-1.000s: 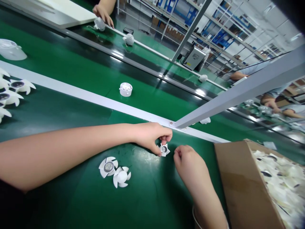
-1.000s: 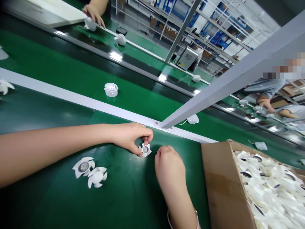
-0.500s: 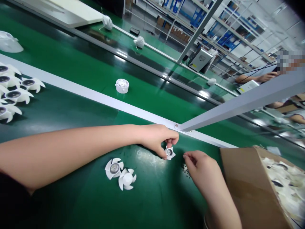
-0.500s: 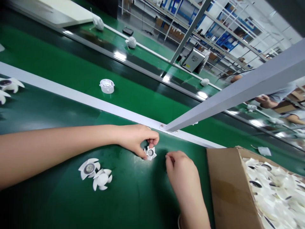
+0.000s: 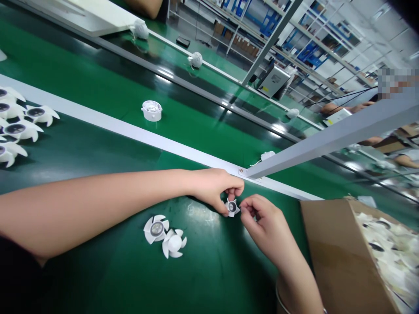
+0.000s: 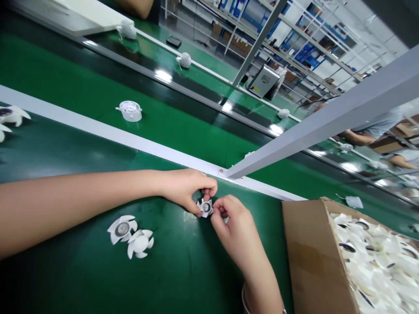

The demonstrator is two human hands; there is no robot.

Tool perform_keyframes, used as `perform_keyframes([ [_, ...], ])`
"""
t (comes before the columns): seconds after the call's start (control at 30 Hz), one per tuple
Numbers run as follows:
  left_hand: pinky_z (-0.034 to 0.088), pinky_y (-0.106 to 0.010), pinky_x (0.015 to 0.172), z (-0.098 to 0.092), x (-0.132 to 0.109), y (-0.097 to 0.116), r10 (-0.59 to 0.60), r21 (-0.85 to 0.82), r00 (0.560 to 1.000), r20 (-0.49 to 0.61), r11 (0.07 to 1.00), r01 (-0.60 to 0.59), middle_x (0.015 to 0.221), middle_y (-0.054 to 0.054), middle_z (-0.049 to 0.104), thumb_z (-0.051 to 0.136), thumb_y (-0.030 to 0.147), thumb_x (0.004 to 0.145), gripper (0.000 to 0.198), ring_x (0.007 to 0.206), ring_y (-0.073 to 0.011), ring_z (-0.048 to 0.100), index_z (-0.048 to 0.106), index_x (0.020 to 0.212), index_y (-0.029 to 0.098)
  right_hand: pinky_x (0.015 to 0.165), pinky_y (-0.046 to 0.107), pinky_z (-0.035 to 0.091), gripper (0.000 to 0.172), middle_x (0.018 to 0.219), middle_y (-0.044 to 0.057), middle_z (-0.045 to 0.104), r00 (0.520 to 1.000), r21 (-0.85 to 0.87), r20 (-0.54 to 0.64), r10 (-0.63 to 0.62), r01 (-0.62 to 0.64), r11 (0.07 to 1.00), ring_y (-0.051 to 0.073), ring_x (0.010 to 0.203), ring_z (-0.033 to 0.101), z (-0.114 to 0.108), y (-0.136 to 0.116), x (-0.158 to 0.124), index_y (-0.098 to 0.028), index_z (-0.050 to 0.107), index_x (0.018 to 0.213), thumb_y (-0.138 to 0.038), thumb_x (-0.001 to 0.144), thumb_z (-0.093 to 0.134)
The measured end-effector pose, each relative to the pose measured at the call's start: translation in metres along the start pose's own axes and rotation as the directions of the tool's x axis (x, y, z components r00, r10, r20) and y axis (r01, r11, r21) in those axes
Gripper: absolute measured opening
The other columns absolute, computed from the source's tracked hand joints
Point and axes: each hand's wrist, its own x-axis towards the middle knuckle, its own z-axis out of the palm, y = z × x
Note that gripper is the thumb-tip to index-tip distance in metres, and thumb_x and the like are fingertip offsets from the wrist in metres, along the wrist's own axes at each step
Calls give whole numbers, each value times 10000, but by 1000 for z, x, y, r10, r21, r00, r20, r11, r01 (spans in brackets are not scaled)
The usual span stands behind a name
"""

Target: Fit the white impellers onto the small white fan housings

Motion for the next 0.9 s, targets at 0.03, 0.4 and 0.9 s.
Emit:
perform_keyframes([
  [0.03, 421, -261, 712, 0, 0, 0, 4, 1, 1000, 0, 1000, -4, 954, 24, 682, 823, 245, 648, 421, 879, -153, 626, 535, 954, 227, 603, 240, 407, 129, 779, 6, 591, 1000, 49, -1, -15, 15, 999, 133, 673, 547, 0, -3, 0, -212, 582, 787, -222, 899, 519],
  [0.4, 432, -265, 700, -1, 0, 0, 26, -21, 1000, 8, 999, -26, 925, 31, 674, 808, 216, 647, 390, 862, -152, 627, 529, 919, 228, 636, 288, 400, 155, 783, 38, 593, 949, -348, -102, -298, 247, 904, 174, 709, 564, 15, -7, 2, -178, 576, 815, -188, 942, 487],
  [0.9, 481, -285, 740, -3, 1, -12, -14, -87, 999, 39, 996, 17, 879, 46, 676, 865, 353, 581, 491, 857, -171, 648, 528, 920, 242, 679, 296, 513, 198, 894, 72, 690, 909, -233, -160, -386, 345, 909, 196, 761, 656, -3, -6, 13, -242, 702, 947, -262, 959, 504],
])
